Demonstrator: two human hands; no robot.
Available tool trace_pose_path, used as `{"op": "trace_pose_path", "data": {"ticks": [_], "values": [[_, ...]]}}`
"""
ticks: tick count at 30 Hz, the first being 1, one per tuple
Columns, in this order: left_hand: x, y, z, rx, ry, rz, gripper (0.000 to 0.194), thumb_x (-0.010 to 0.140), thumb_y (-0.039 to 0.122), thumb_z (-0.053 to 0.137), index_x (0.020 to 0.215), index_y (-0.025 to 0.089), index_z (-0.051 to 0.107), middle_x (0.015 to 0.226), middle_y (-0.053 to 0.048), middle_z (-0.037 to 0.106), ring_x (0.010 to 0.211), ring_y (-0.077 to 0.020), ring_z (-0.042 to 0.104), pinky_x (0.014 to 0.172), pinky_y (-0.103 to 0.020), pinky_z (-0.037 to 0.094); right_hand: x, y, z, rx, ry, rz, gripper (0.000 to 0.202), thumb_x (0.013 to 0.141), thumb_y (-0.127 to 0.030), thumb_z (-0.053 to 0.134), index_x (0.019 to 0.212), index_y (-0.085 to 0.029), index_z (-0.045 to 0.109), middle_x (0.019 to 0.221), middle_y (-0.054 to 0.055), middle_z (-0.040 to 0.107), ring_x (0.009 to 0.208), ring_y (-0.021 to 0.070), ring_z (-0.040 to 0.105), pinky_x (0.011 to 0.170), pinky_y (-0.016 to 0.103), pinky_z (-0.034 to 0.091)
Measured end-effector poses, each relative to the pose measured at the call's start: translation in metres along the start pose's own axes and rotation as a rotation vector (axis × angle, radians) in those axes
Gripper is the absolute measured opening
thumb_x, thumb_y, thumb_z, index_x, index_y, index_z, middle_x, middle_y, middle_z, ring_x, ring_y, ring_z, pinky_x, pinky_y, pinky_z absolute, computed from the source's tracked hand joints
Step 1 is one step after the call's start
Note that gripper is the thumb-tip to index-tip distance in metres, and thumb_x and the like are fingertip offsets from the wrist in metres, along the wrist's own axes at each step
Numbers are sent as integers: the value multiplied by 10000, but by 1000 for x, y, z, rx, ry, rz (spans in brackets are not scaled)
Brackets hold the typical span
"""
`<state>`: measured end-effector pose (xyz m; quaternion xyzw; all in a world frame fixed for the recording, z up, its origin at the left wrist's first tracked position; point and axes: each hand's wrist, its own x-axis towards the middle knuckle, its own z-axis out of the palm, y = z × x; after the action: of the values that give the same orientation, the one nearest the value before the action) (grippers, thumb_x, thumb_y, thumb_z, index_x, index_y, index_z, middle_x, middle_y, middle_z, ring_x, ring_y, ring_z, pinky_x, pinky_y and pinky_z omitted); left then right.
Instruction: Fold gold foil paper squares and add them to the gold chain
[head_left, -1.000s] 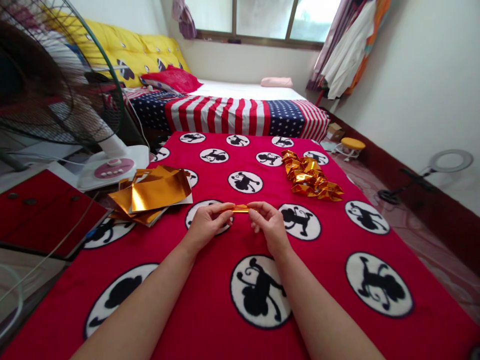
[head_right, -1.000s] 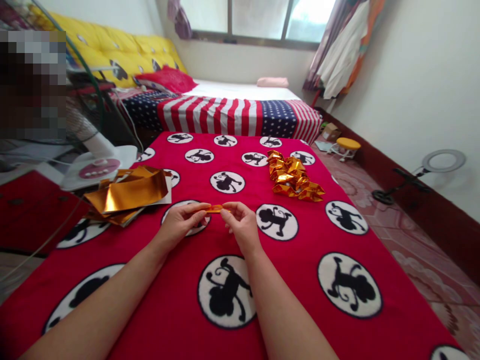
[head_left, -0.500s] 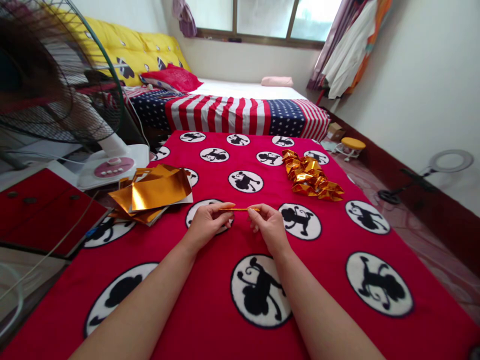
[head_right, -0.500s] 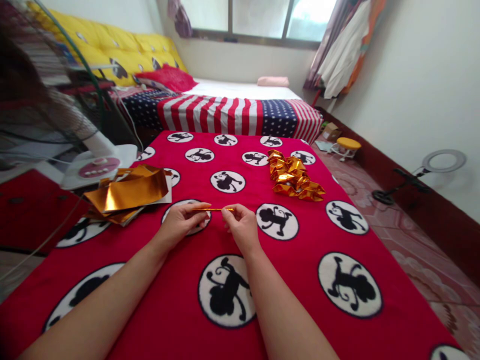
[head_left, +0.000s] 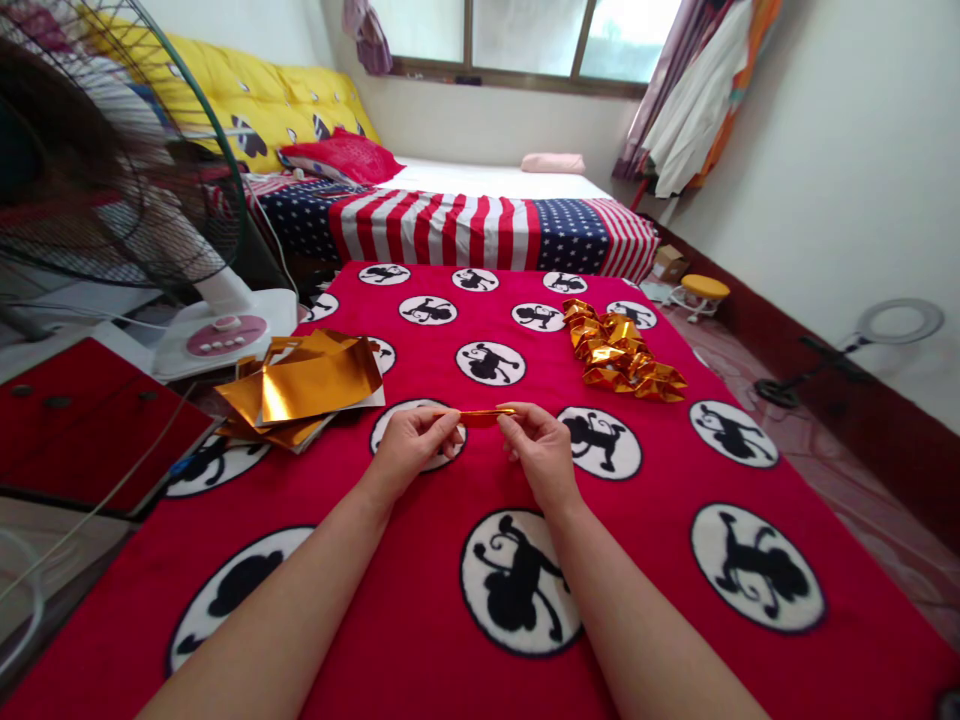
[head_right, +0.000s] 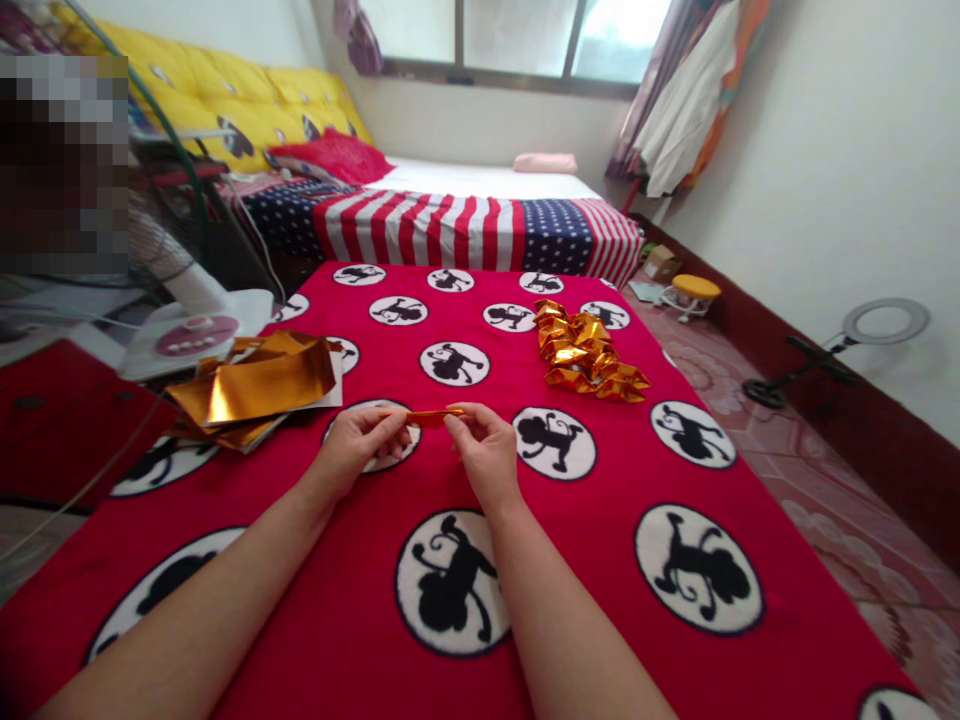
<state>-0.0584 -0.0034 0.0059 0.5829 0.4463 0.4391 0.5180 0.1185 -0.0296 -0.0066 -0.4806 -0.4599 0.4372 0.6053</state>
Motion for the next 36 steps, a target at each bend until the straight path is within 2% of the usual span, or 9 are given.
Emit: {"op": "trace_pose_path", "data": {"ticks": [6,10,16,21,27,31,34,36], "values": [[0,-3,-1,15,4,-39,423,764,532,668,705,115,706,567,-31,651,446,-83,518,425,-185,344,2,2,-3,-58,53,-81,217,775,-359,719,911,-191,729,725,7,654,528,95,490,463,217,365],[0,-4,-1,2,11,-37,420,756,534,675,708,118,710,575,-34,658,448,-84,515,424,-187,342,2,2,-4,-75,49,-111,185,792,-351,704,888,-197,738,692,1,630,545,100,487,482,224,362],[0,-1,0,-12,4,-41,430,741,541,684,662,119,699,530,-29,634,430,-75,480,412,-183,324,1,1,-5,-67,55,-91,188,790,-361,707,842,-185,750,610,-11,583,553,110,469,500,238,351],[0,-1,0,-13,4,-43,443,736,552,685,648,119,695,528,-33,633,424,-75,472,410,-186,327,1,0,-5,-41,55,-98,166,784,-348,719,805,-185,747,621,-13,579,563,109,468,519,243,351],[-1,-3,-1,-4,11,-34,438,752,545,685,649,119,704,529,-37,630,422,-78,468,411,-191,331,-1,-3,-6,-79,51,-201,131,791,-311,723,721,-200,715,691,0,605,636,130,519,572,258,380],[0,-5,-2,37,-26,-16,445,773,539,668,630,119,702,530,-42,623,453,-91,502,438,-195,355,-3,-6,-4,-103,76,-268,151,785,-294,723,677,-199,677,701,4,598,670,145,540,598,265,398],[0,-5,-3,31,-41,-10,436,774,533,668,645,118,708,545,-41,631,462,-90,511,451,-195,367,-2,-5,-4,-98,62,-231,150,807,-307,703,708,-197,678,721,5,605,687,143,545,608,258,405],[1,-6,-3,9,-24,-14,428,767,532,674,662,119,709,565,-42,643,454,-87,502,445,-197,362,-1,-4,-5,-77,36,-166,114,802,-319,712,807,-206,705,747,1,622,688,138,545,604,249,408]]}}
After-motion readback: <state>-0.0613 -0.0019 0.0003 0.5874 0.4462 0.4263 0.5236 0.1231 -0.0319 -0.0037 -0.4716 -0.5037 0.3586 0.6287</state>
